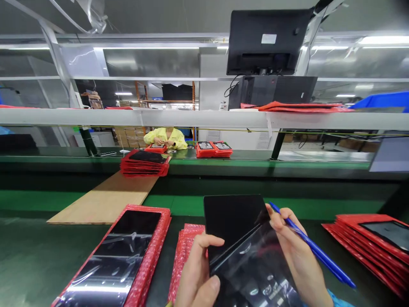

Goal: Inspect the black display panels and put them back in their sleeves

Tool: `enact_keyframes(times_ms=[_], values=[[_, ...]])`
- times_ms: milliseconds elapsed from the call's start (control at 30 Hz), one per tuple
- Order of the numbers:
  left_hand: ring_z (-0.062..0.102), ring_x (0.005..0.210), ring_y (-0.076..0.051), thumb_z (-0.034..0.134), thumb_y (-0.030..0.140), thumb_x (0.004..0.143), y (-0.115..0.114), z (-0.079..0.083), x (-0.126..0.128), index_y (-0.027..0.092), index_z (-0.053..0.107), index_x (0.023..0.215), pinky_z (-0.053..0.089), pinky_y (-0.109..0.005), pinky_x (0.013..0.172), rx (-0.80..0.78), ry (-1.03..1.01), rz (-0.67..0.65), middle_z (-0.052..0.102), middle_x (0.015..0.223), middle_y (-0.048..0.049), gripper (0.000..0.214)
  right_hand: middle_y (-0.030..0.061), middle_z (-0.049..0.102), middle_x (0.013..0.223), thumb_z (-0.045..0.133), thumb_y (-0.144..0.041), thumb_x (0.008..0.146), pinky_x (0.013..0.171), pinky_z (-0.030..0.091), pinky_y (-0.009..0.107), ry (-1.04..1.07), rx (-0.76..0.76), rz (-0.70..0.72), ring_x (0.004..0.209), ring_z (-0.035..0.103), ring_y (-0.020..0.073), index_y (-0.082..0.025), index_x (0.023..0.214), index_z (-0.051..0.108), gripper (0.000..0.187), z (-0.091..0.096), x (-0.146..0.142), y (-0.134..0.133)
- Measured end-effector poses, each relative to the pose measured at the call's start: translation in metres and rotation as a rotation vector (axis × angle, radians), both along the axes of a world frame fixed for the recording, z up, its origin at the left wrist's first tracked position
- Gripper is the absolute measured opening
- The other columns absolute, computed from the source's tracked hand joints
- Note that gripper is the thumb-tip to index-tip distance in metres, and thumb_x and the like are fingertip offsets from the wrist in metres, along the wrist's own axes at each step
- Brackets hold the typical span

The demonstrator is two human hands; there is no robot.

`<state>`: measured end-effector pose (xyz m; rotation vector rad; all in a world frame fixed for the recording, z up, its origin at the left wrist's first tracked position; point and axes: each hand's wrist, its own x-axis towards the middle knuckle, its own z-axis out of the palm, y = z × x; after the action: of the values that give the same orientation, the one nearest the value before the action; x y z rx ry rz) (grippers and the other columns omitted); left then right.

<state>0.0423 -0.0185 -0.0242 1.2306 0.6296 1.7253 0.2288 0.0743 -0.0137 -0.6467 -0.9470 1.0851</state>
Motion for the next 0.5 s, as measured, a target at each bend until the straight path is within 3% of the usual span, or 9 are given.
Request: enact_keyframes(times_ms=[100,233,400,500], values=[[0.053,0.082,-0.020,0.067,0.041,0.071,0.003,0.003,-0.003,0.023,0.066,0.096,0.041,-0.031,0.075,-0.141,-0.115,-0.132,0.058,0.087,-0.0040,0.031,-0.0048,0.052,0.062,0.075,-0.026,0.066,0.107,0.035,0.043,0.109,0.006,-0.033,0.100,0.060,0.0222,-0.028,0.073,0.054,0.022,0.000,0.001,0.000],[0.044,0.053,-0.010,0.066,0.035,0.071,0.002,0.009,-0.004,0.022,0.063,0.086,0.040,-0.027,0.059,-0.271,-0.266,-0.281,0.056,0.075,-0.0013,0.021,-0.0018,0.065,0.078,0.071,-0.024,0.067,0.094,0.048,0.044,0.264,-0.077,-0.107,0.087,0.065,0.0199,-0.029,0.081,0.056,0.021,0.004,0.003,0.001],[0.052,0.078,-0.016,0.065,0.031,0.073,0.004,0.014,-0.002,0.020,0.064,0.082,0.041,-0.026,0.072,-0.339,-0.271,-0.116,0.056,0.078,-0.0023,0.014,-0.0063,0.063,0.070,0.074,-0.018,0.060,0.089,0.051,0.040,0.336,-0.163,-0.024,0.083,0.066,0.0177,-0.028,0.081,0.055,0.030,0.003,0.007,0.013],[0.052,0.077,-0.014,0.061,0.030,0.081,0.006,0.017,-0.001,0.021,0.064,0.081,0.040,-0.023,0.072,-0.406,-0.265,-0.073,0.056,0.078,-0.0005,0.009,-0.0087,0.059,0.064,0.075,-0.013,0.053,0.091,0.049,0.039,0.315,-0.186,0.023,0.080,0.066,0.0172,-0.027,0.079,0.052,0.037,-0.003,0.009,0.022]])
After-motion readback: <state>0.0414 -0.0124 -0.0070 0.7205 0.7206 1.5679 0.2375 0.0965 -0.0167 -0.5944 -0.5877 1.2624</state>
